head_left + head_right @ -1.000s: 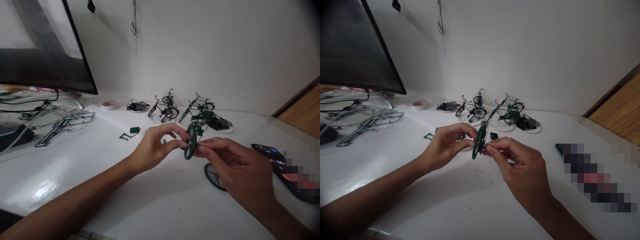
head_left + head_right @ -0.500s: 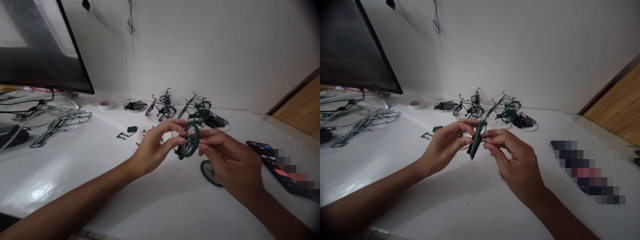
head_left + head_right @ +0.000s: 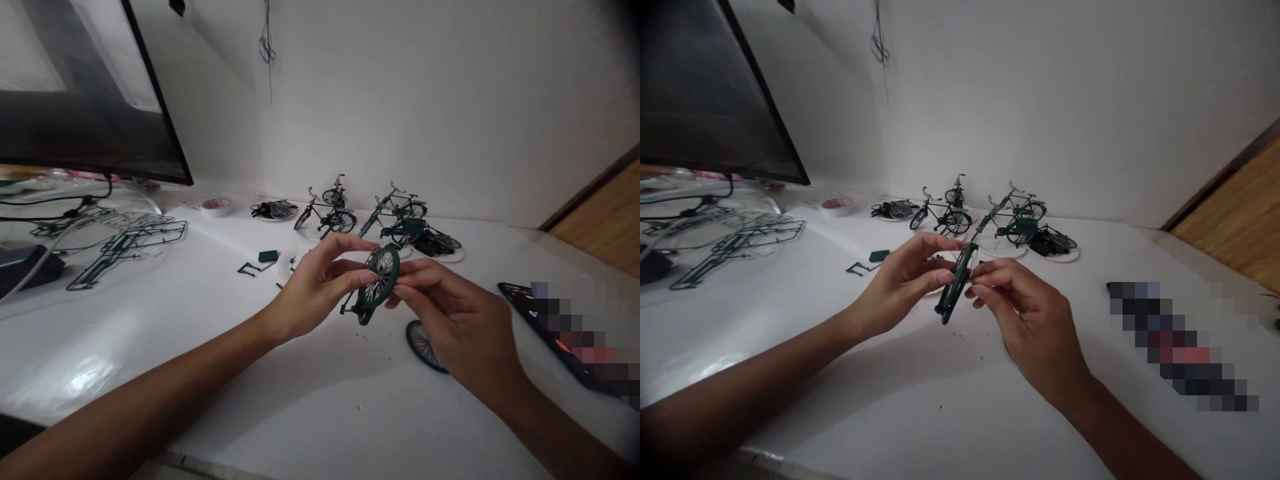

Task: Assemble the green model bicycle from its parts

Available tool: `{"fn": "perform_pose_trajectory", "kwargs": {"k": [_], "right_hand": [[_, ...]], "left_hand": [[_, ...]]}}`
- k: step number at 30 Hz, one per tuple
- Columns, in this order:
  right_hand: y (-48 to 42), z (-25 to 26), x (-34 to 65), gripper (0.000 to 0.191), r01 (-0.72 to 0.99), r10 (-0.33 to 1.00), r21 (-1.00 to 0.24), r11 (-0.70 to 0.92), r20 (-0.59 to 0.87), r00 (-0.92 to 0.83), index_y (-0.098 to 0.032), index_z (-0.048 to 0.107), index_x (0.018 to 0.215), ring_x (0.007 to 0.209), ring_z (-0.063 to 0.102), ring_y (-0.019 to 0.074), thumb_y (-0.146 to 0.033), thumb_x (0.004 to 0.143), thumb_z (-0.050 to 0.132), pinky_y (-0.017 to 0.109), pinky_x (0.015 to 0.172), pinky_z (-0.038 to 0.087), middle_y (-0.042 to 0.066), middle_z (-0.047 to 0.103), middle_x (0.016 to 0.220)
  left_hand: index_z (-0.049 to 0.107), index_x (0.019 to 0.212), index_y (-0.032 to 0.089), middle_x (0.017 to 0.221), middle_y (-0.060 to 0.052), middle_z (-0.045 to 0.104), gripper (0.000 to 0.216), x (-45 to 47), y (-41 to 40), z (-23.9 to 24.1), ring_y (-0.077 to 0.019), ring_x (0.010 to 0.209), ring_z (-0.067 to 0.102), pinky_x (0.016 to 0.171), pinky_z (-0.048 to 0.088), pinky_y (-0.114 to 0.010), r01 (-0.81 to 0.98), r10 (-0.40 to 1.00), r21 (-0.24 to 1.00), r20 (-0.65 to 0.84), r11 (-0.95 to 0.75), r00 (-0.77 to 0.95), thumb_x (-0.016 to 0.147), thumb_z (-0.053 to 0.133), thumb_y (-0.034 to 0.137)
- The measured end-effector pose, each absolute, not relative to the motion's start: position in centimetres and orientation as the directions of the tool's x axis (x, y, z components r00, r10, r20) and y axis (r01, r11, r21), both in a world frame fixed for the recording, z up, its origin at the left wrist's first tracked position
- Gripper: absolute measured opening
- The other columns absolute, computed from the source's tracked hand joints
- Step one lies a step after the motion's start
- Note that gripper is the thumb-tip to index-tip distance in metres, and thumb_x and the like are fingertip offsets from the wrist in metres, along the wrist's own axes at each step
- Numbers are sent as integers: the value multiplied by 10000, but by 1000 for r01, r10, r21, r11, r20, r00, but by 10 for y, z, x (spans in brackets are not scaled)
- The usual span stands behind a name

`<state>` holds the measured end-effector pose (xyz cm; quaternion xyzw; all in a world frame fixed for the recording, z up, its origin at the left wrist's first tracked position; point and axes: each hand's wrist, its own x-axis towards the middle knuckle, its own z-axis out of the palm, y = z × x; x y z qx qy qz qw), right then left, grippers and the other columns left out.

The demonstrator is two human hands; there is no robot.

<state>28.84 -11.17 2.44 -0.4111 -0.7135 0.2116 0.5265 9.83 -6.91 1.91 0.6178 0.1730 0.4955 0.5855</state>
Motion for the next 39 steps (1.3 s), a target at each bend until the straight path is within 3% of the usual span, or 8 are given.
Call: {"fn": "perform_pose_trajectory", "kwargs": {"k": [3, 7, 16, 26, 33, 39], "right_hand": [[-111, 23, 287, 88, 353, 817, -750, 560, 571, -83, -238, 664, 850, 790, 661, 132, -174, 908, 654, 280, 743, 558, 6, 668, 1001], [-114, 24, 284, 113, 407, 777, -695, 593, 627, -61, -231, 661, 844, 832, 652, 141, -144, 912, 639, 272, 760, 538, 2, 665, 917], [-120, 30, 280, 147, 497, 767, -657, 567, 641, -30, -223, 650, 821, 785, 647, 116, -137, 931, 605, 227, 742, 524, -17, 662, 821], [-119, 29, 279, 131, 353, 864, -817, 456, 502, 45, -223, 656, 808, 774, 670, 140, -261, 932, 635, 263, 749, 578, -7, 670, 822], [-116, 31, 281, 168, 232, 945, -921, 314, 327, 22, -221, 680, 807, 764, 688, 158, -339, 920, 645, 301, 766, 616, 11, 702, 819], [-115, 23, 280, 141, 192, 945, -926, 324, 324, -32, -220, 639, 800, 836, 698, 183, -312, 902, 671, 369, 861, 606, 10, 680, 849]], "left_hand": [[617, 1061, 146, 1150, -90, 656, 186, 100, -69, 16, -163, 992, 666, 874, 552, -282, -365, 801, 900, 396, -240, 449, 901, 671, 224], [618, 913, 114, 1232, -113, 622, 137, 103, -71, 16, -200, 1059, 654, 909, 540, -320, -387, 821, 903, 361, -188, 442, 908, 661, 244], [617, 970, 120, 1306, -144, 589, 210, 102, -71, 13, -264, 1201, 585, 967, 502, -369, -292, 791, 921, 375, -258, 483, 950, 610, 329], [634, 993, 153, 1267, -123, 581, 126, 100, -76, 15, -252, 1251, 544, 1050, 483, -388, -191, 765, 892, 451, -411, 460, 960, 578, 261], [628, 993, 175, 1323, -118, 565, 102, 101, -77, 12, -244, 1220, 572, 1013, 513, -385, -146, 779, 883, 463, -445, 422, 951, 591, 260], [605, 993, 163, 1333, -114, 589, 141, 100, -78, 16, -206, 1144, 618, 935, 525, -313, -95, 800, 889, 447, -449, 401, 988, 527, 281]]}}
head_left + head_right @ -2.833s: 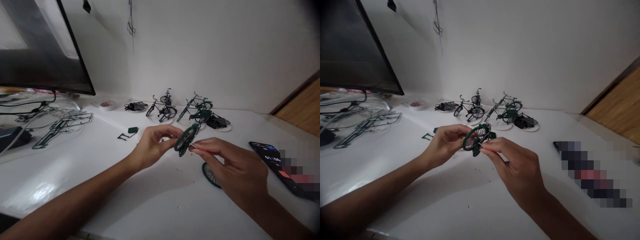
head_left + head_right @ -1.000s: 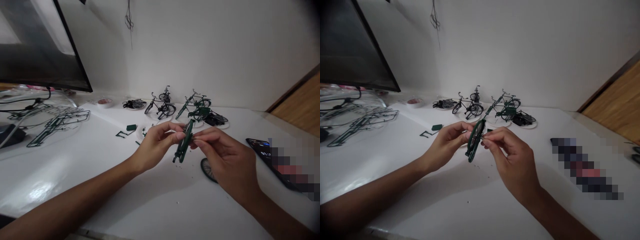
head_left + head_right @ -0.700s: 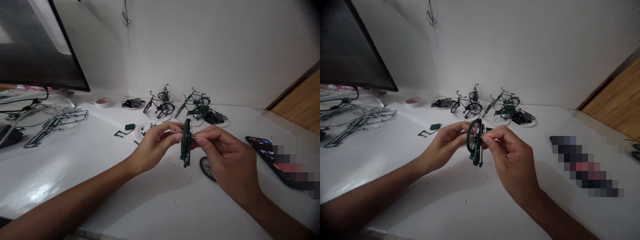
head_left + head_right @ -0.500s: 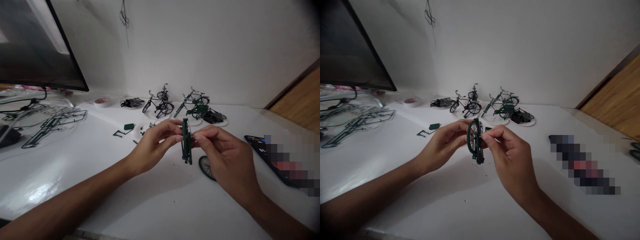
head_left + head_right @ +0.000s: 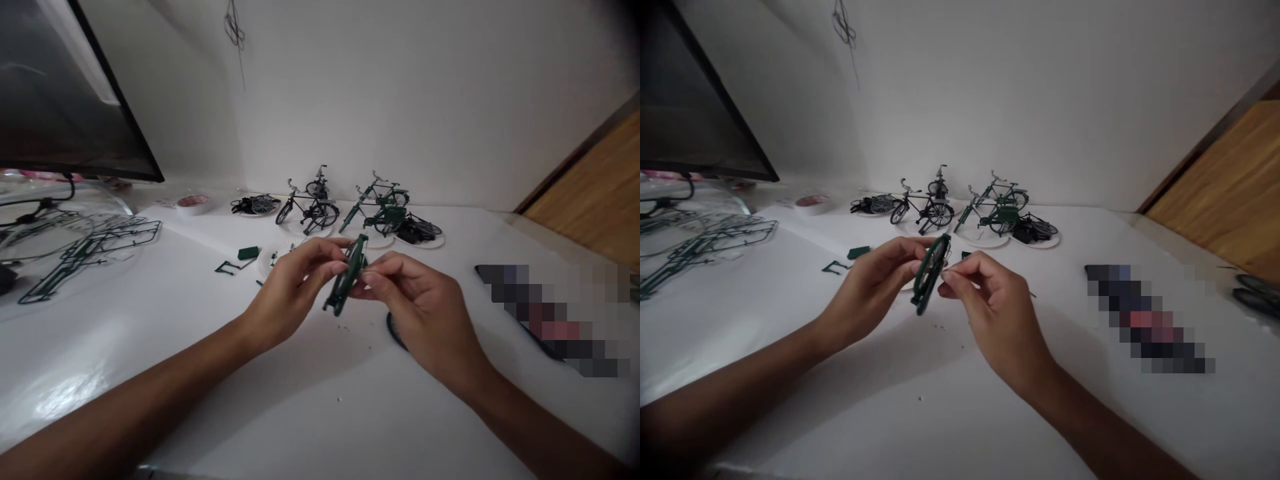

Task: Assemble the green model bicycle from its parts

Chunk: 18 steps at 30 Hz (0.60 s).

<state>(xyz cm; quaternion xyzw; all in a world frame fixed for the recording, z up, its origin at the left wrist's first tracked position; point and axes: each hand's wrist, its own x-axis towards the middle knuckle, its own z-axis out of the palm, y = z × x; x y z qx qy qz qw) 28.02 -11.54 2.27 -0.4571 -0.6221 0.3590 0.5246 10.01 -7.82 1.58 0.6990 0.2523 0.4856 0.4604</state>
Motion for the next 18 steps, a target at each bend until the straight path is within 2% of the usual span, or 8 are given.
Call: {"fn": "perform_pose_trajectory", "kwargs": {"k": [4, 8, 10, 13, 16, 18], "right_hand": [[-116, 19, 277, 125, 134, 943, -933, 333, 331, -35, -221, 635, 807, 847, 699, 177, -296, 897, 678, 367, 894, 596, 1, 664, 832], [-114, 21, 278, 143, 56, 979, -978, 203, 201, -42, -209, 675, 794, 830, 736, 186, -330, 852, 726, 361, 882, 609, 13, 715, 856], [-112, 21, 279, 169, 8, 990, -992, 130, 129, -62, -198, 687, 797, 802, 746, 191, -352, 832, 746, 375, 861, 619, 18, 734, 835], [-109, 17, 280, 184, -87, 991, -994, 62, 71, -111, -184, 702, 830, 811, 743, 190, -364, 837, 741, 403, 861, 623, 30, 742, 851], [-108, 12, 280, 191, -155, 993, -987, 35, 51, -103, -174, 713, 843, 856, 728, 195, -363, 833, 743, 412, 842, 632, 40, 730, 886], [-108, 11, 280, 186, -163, 996, -986, 37, 50, -74, -175, 720, 834, 851, 719, 186, -356, 816, 760, 405, 835, 634, 34, 723, 867]], "left_hand": [[614, 988, 161, 1298, -108, 621, 138, 101, -77, 18, -199, 1136, 623, 887, 523, -278, -98, 807, 883, 460, -459, 370, 982, 546, 281], [656, 967, 160, 1250, -106, 623, 120, 101, -73, 16, -211, 1167, 593, 898, 509, -285, -82, 788, 842, 529, -533, 316, 948, 602, 266], [680, 948, 168, 1142, -90, 645, 111, 100, -72, 15, -199, 1096, 602, 862, 502, -278, -23, 778, 812, 566, -583, 274, 917, 649, 269], [678, 959, 179, 966, -52, 672, 122, 99, -73, 15, -159, 912, 624, 811, 501, -275, 34, 804, 828, 534, -560, 262, 923, 642, 289], [677, 1007, 177, 980, -48, 685, 179, 99, -76, 17, -150, 923, 627, 844, 505, -272, 67, 810, 835, 507, -546, 294, 978, 550, 299], [681, 1059, 179, 1037, -53, 687, 194, 101, -78, 17, -156, 980, 629, 884, 506, -273, 68, 793, 824, 514, -562, 328, 977, 554, 301]]}}
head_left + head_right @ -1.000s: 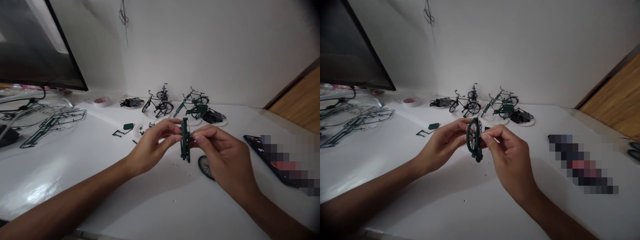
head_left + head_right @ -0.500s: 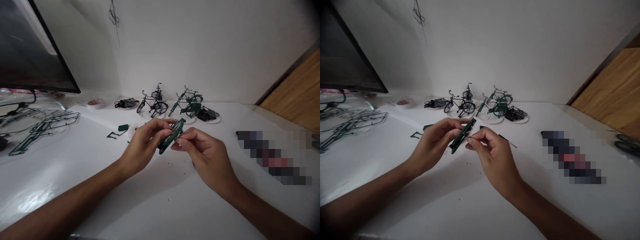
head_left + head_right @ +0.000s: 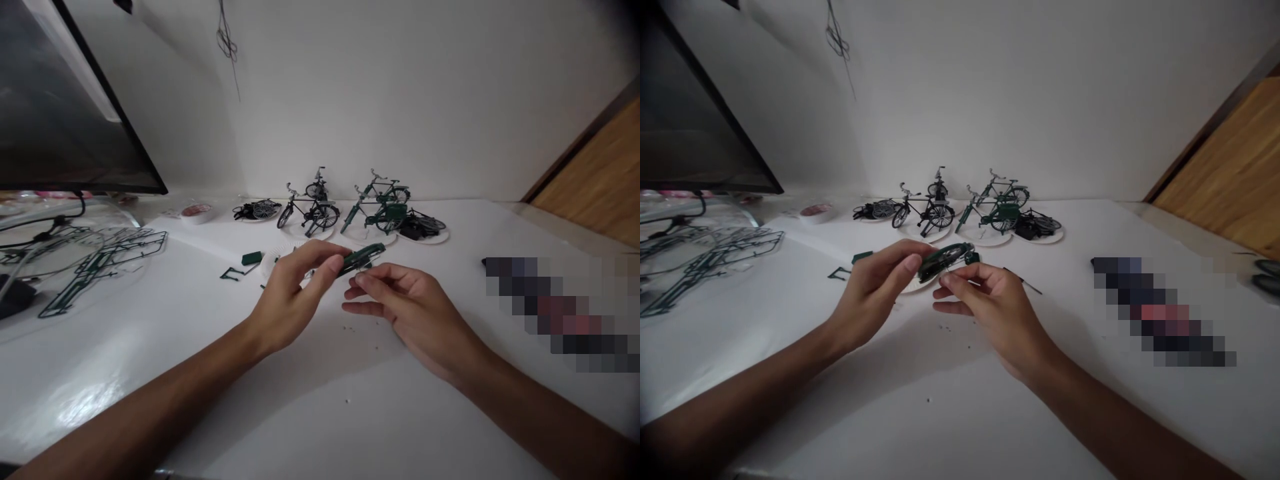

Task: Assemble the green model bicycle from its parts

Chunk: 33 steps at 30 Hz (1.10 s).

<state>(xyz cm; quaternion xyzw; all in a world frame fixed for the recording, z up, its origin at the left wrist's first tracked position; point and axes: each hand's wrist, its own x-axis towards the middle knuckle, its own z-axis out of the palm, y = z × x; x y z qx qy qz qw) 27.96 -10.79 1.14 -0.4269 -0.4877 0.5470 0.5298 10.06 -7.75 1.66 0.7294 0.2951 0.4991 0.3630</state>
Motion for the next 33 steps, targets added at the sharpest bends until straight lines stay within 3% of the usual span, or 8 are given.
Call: {"fn": "perform_pose_trajectory", "kwargs": {"k": [8, 17, 33], "right_hand": [[-109, 13, 279, 166, -182, 994, -981, 68, 82, -73, -179, 729, 821, 831, 717, 173, -342, 821, 763, 381, 847, 626, 27, 719, 860], [-114, 21, 279, 239, -167, 980, -985, -39, -5, -200, -174, 630, 777, 536, 647, 128, -382, 855, 715, 297, 538, 610, 0, 660, 727], [-115, 25, 278, 232, -116, 978, -993, -19, 5, -208, -171, 682, 763, 510, 640, 123, -383, 848, 724, 298, 542, 600, 18, 702, 732]], "left_hand": [[713, 1012, 189, 1054, -49, 715, 159, 107, -77, 7, -186, 1012, 666, 923, 543, -310, 40, 812, 823, 548, -566, 201, 859, 718, 233], [654, 865, 177, 1018, -45, 735, 61, 109, -82, 9, -179, 939, 699, 873, 585, -324, 91, 779, 775, 614, -626, 131, 870, 698, 219], [572, 856, 168, 1120, -47, 661, 84, 109, -87, 13, -141, 941, 669, 826, 591, -279, 81, 734, 734, 655, -675, 181, 922, 624, 164]]}}
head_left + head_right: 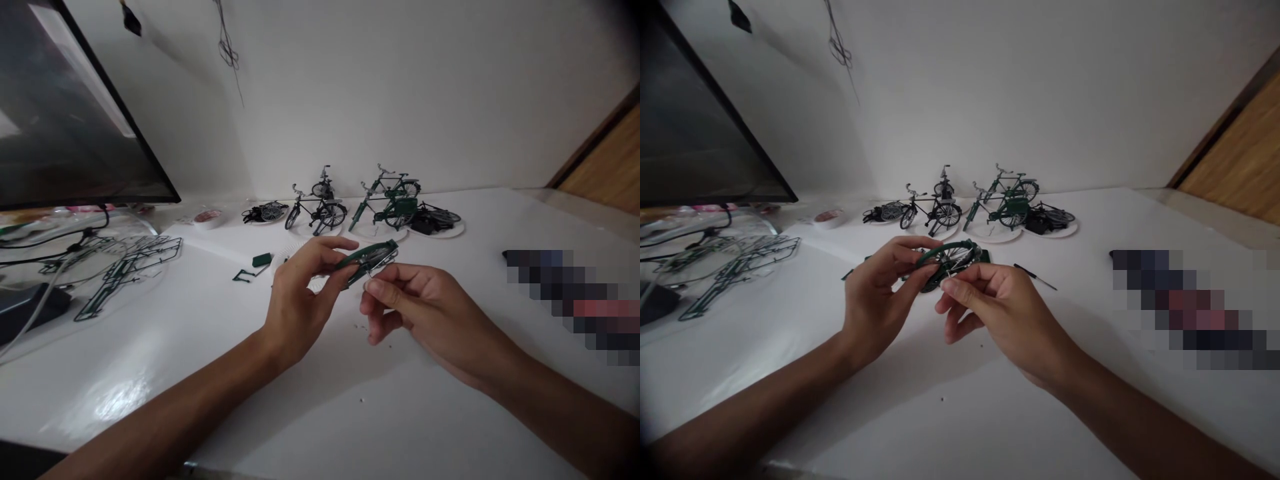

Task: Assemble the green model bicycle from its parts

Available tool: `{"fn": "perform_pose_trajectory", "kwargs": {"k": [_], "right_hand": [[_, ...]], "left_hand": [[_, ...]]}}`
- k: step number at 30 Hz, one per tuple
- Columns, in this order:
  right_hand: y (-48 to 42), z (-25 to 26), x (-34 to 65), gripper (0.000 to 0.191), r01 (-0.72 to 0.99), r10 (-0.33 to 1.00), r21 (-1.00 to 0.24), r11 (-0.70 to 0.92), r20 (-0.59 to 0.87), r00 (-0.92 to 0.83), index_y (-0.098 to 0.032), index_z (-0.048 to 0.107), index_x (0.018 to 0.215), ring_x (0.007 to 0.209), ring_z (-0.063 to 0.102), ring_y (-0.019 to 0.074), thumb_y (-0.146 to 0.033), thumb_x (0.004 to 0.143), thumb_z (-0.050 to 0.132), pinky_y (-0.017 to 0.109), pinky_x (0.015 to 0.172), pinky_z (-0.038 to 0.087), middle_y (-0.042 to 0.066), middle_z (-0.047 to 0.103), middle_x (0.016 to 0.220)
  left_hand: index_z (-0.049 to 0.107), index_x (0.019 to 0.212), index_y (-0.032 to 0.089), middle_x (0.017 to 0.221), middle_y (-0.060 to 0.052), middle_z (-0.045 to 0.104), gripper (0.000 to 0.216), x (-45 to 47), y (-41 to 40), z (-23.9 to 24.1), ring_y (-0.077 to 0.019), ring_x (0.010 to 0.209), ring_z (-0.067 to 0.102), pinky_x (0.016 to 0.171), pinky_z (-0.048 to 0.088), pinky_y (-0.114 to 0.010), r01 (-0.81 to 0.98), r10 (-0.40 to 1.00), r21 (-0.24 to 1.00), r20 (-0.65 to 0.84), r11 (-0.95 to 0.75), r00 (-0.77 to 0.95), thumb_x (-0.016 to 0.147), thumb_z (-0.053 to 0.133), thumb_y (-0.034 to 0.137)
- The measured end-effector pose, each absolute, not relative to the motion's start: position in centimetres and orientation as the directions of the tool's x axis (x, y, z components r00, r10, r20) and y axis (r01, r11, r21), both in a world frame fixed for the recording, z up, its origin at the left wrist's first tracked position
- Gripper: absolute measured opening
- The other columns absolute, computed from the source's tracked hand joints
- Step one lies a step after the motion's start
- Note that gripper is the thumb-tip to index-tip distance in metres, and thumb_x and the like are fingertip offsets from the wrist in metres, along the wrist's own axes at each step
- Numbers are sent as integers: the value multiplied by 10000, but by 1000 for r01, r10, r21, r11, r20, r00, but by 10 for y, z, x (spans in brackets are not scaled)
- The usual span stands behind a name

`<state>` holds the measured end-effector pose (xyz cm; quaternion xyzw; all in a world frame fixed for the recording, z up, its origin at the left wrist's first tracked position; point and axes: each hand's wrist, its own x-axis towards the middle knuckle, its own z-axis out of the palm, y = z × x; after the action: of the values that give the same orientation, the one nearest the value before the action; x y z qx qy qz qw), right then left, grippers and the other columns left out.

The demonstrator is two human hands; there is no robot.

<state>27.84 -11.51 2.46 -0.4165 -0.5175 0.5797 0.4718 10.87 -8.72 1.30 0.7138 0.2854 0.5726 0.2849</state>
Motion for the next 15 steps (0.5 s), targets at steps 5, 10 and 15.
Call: {"fn": "perform_pose_trajectory", "kwargs": {"k": [5, 10, 15], "right_hand": [[-114, 22, 278, 247, -109, 980, -994, -29, -6, -201, -160, 675, 774, 515, 639, 120, -389, 851, 723, 291, 548, 600, 23, 703, 748], [-114, 20, 278, 231, -60, 987, -996, 66, 74, -139, -183, 690, 783, 585, 681, 127, -401, 843, 734, 261, 617, 595, 6, 719, 741], [-117, 18, 275, 153, 228, 944, -925, 304, 325, 60, -219, 698, 746, 629, 691, 111, -330, 835, 752, 195, 643, 557, -17, 729, 681]], "left_hand": [[577, 853, 165, 1064, -23, 663, 90, 110, -88, 14, -109, 947, 644, 807, 559, -226, 95, 696, 692, 693, -715, 185, 920, 617, 118], [572, 854, 167, 1036, -13, 663, 94, 111, -87, 14, -102, 930, 639, 776, 546, -222, 87, 697, 694, 697, -715, 172, 912, 623, 112], [585, 870, 154, 1072, -44, 669, 82, 111, -87, 12, -127, 954, 661, 802, 568, -259, 123, 644, 633, 742, -765, 189, 894, 634, 92]]}}
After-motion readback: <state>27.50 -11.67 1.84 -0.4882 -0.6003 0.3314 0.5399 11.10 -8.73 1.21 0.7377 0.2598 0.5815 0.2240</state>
